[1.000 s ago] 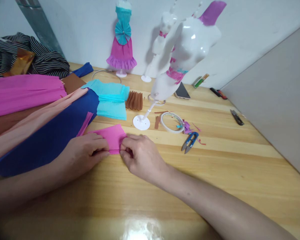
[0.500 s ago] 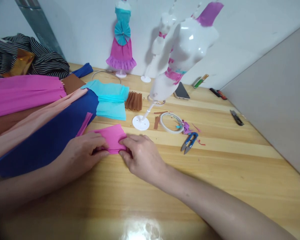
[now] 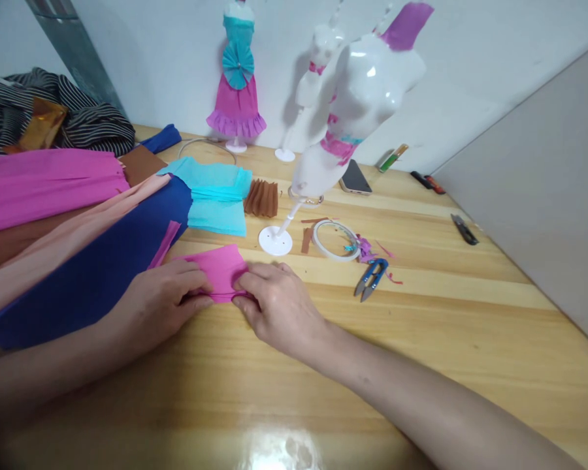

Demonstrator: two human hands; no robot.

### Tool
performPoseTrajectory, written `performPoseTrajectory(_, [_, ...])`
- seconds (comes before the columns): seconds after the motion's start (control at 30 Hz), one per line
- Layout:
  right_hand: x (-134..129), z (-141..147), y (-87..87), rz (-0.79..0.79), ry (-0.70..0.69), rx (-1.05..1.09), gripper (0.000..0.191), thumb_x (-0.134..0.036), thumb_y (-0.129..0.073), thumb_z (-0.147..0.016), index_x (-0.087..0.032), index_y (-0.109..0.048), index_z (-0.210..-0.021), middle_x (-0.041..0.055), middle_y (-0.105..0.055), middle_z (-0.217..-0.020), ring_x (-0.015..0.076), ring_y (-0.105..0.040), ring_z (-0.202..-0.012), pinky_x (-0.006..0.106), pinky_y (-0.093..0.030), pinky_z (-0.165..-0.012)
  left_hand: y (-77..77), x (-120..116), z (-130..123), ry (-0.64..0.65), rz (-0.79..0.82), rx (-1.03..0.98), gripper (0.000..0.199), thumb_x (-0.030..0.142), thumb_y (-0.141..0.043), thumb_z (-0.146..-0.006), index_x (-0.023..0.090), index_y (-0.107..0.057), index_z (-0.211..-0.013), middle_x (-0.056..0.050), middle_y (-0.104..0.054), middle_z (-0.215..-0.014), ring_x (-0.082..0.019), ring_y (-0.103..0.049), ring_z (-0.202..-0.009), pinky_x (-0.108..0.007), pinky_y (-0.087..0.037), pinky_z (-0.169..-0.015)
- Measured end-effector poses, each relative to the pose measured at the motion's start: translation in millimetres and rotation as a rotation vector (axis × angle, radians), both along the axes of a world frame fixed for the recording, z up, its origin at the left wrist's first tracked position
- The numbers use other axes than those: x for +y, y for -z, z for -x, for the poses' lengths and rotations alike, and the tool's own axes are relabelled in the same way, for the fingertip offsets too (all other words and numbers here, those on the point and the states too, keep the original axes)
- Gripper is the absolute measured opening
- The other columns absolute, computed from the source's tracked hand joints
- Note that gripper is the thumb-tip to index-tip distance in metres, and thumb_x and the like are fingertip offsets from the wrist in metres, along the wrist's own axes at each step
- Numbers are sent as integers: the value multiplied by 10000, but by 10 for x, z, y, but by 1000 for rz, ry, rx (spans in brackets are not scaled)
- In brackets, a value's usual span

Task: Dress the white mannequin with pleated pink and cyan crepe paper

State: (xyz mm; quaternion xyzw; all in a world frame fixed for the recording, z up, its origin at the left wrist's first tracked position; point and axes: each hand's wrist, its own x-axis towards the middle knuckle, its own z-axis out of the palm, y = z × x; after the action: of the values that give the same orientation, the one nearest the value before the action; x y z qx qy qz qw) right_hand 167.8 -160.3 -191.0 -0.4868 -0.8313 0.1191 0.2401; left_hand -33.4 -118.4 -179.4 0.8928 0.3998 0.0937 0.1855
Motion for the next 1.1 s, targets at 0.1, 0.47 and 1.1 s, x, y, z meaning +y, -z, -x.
performPoseTrajectory(0.1, [10, -7, 17, -40, 3, 25, 60, -153, -593, -830, -160, -636, -872, 65, -629, -847, 190, -569, -781, 312, -393, -671, 4, -8, 4, 3, -8, -3, 134, 162, -542, -838, 171, -612, -724, -2, -643, -804, -174, -581, -808, -262, -379, -650])
performPoseTrajectory(0.47, [-1, 21, 35, -79, 7, 44, 74, -136, -576, -826, -162, -625, -778, 44, -575, -760, 178, -516, -737, 311, -360, -656, 40, 14, -13, 29, -42, -27, 115, 150, -560, -844, 171, -627, -753, -6, -640, -825, -181, -589, -836, -276, -419, -687])
performPoseTrajectory(1.1, [-69, 47, 10, -395, -45, -143, 178, -132, -535, -857, -155, -610, -697, 32, -581, -662, 171, -418, -688, 334, -249, -628, 55, -28, -10, 73, -194, -51, 173, 129, -557, -854, 161, -631, -700, -19, -620, -777, -187, -572, -802, -287, -438, -656])
